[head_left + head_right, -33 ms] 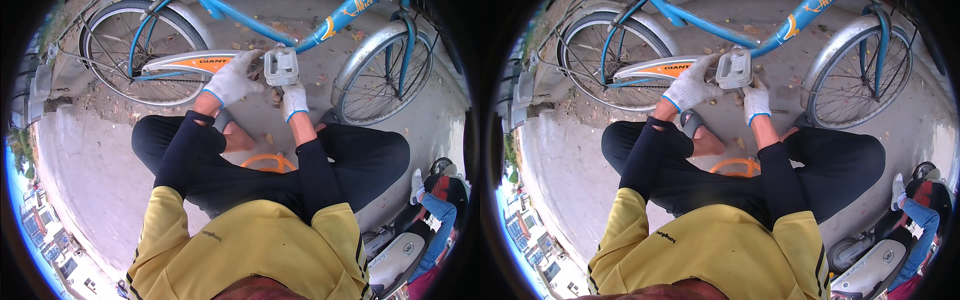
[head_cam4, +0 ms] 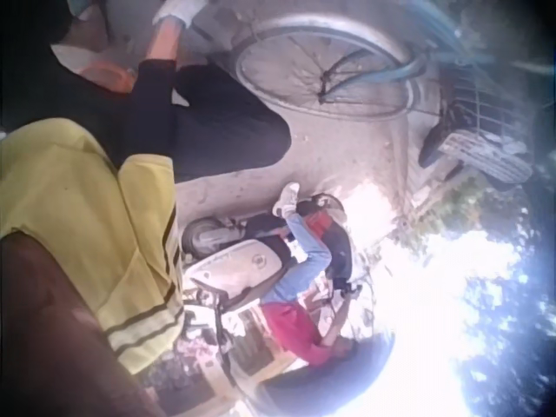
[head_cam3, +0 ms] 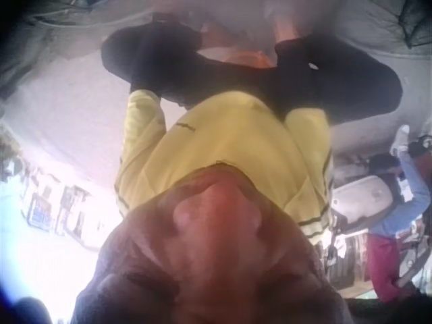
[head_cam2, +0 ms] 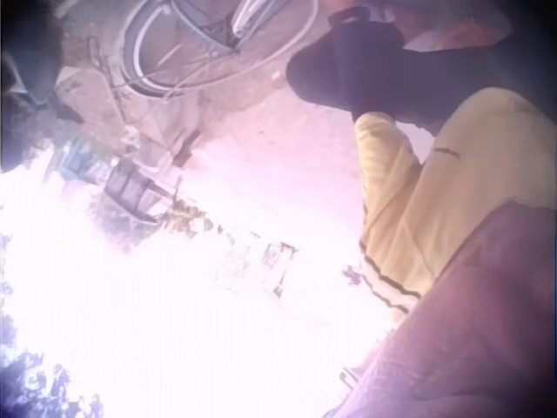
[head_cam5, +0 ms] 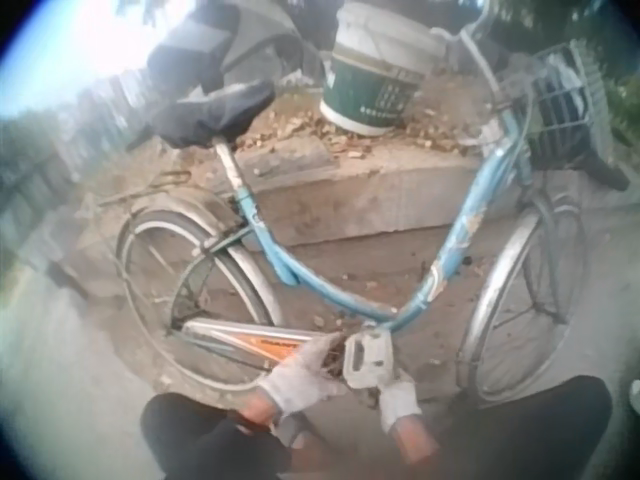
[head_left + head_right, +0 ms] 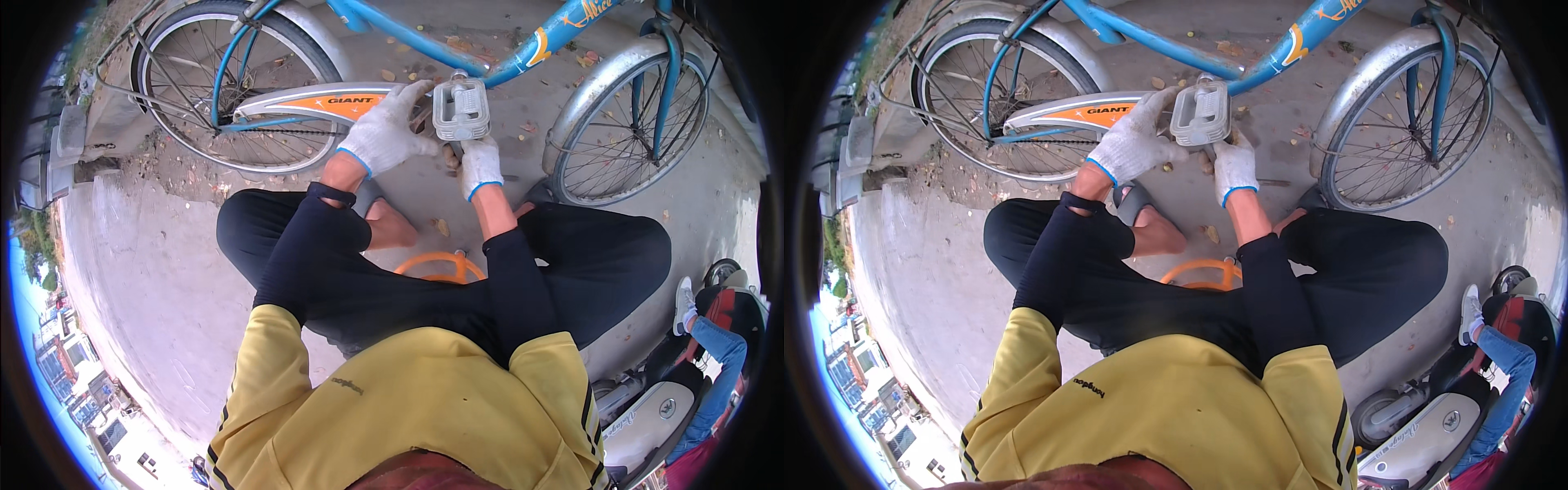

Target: The person removes a pedal from a bicycle using a wrench, then handles a black battery pack and its charger, inspecting the components and attempting to connect the charger to the battery.

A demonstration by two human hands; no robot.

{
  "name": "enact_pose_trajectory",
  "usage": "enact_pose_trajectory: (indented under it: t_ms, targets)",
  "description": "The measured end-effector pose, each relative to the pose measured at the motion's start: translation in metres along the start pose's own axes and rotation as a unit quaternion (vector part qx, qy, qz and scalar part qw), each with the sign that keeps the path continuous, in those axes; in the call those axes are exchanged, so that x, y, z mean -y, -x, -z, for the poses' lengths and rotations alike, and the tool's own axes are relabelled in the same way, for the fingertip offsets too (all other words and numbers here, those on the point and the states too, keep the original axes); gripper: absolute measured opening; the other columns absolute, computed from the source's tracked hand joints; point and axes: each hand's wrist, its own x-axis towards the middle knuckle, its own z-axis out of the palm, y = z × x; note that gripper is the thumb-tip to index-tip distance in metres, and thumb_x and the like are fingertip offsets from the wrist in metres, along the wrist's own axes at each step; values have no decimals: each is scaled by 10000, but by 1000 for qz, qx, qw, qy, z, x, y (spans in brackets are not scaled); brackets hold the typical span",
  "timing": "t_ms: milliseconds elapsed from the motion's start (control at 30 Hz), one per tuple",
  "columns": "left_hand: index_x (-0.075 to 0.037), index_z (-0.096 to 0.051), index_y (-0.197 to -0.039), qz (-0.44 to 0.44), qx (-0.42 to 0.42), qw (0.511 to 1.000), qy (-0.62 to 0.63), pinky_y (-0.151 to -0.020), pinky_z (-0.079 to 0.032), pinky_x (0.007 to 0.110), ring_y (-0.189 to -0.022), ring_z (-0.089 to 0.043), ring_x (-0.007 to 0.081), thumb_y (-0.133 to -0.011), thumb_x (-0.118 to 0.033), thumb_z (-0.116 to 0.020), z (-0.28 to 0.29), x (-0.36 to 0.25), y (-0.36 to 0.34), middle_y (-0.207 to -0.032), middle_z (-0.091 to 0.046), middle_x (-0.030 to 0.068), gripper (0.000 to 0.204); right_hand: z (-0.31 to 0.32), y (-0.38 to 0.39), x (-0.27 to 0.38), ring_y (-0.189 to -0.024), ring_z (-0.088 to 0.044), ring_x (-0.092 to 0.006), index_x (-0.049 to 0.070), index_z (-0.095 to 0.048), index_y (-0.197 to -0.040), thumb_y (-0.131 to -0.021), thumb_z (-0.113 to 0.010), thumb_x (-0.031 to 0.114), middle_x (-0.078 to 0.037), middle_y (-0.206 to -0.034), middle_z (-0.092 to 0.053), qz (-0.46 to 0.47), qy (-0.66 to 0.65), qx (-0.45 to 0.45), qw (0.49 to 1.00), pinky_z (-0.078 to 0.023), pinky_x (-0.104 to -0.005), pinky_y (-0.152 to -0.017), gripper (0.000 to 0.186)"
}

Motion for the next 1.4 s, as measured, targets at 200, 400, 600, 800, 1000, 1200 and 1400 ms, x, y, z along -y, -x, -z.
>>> enact_pose_trajectory:
  t_ms: [200, 400, 600, 800, 1000, 1200, 1400]
  targets:
    - [-100, -665, -1263, -13, -101, 993, -64, -938, -551, 476, -1110, -670, 385, -901, -251, -730, -25, 8, -11, -1220, -664, 123, 398, 10, 22, 5, -877, -663, -136, 40, -578, -1352, -992, -691, 134, -68, -1141, -682, -17, -84, 161, 983, -540, -299, -677, 389]
    - [-100, -699, -1159, -11, -97, 992, -73, -912, -549, 477, -1060, -681, 387, -922, -195, -678, -16, 6, -15, -1176, -686, 133, 255, 8, 13, 4, -900, -700, -149, 0, -624, -1317, -979, -682, 4, -75, -1123, -712, 82, 34, 8, 996, -633, -322, -752, 343]
    - [-80, -699, -1241, -16, -116, 980, 164, -946, -548, 436, -1060, -690, 369, -931, -86, -632, -6, 42, -23, -1137, -708, 139, 317, -1, -21, -5, -990, -686, -126, -21, -685, -1261, -985, -640, -8, -57, -1142, -725, 263, 147, -55, 952, -584, -285, -857, 281]
    - [-47, -606, -1436, -83, -93, 990, 74, -1036, -533, 346, -1209, -695, 258, -940, -14, -637, 1, 29, -28, -1323, -708, 157, 498, -11, -32, 39, -1044, -696, -156, -22, -670, -1329, -1074, -515, 58, -83, -1216, -723, 184, 149, 37, 971, -589, -323, -932, 309]
    - [-71, -611, -1450, -56, -37, 989, 129, -1028, -540, 377, -1212, -693, 301, -933, -16, -628, 7, 20, -37, -1354, -696, 164, 520, -1, -42, 38, -1088, -696, -176, -28, -652, -1350, -1072, -528, 81, -110, -1241, -723, 193, 194, 56, 960, -578, -323, -955, 324]
    - [-90, -683, -1317, -129, -51, 990, 19, -979, -545, 449, -1138, -677, 375, -957, -104, -620, 1, 31, -44, -1212, -722, 157, 366, 13, -38, 17, -1010, -699, -162, -10, -669, -1302, -994, -667, 63, -85, -1144, -741, 268, 238, 5, 934, -572, -309, -894, 317]
    - [-32, -700, -1274, -67, -99, 992, 39, -964, -557, 382, -1092, -727, 318, -959, -88, -630, 11, 32, -25, -1166, -756, 172, 327, 27, 12, -33, -732, -718, -150, -42, -661, -1171, -939, -722, -21, -83, -992, -730, 106, 135, -100, 980, -598, -306, -673, 241]
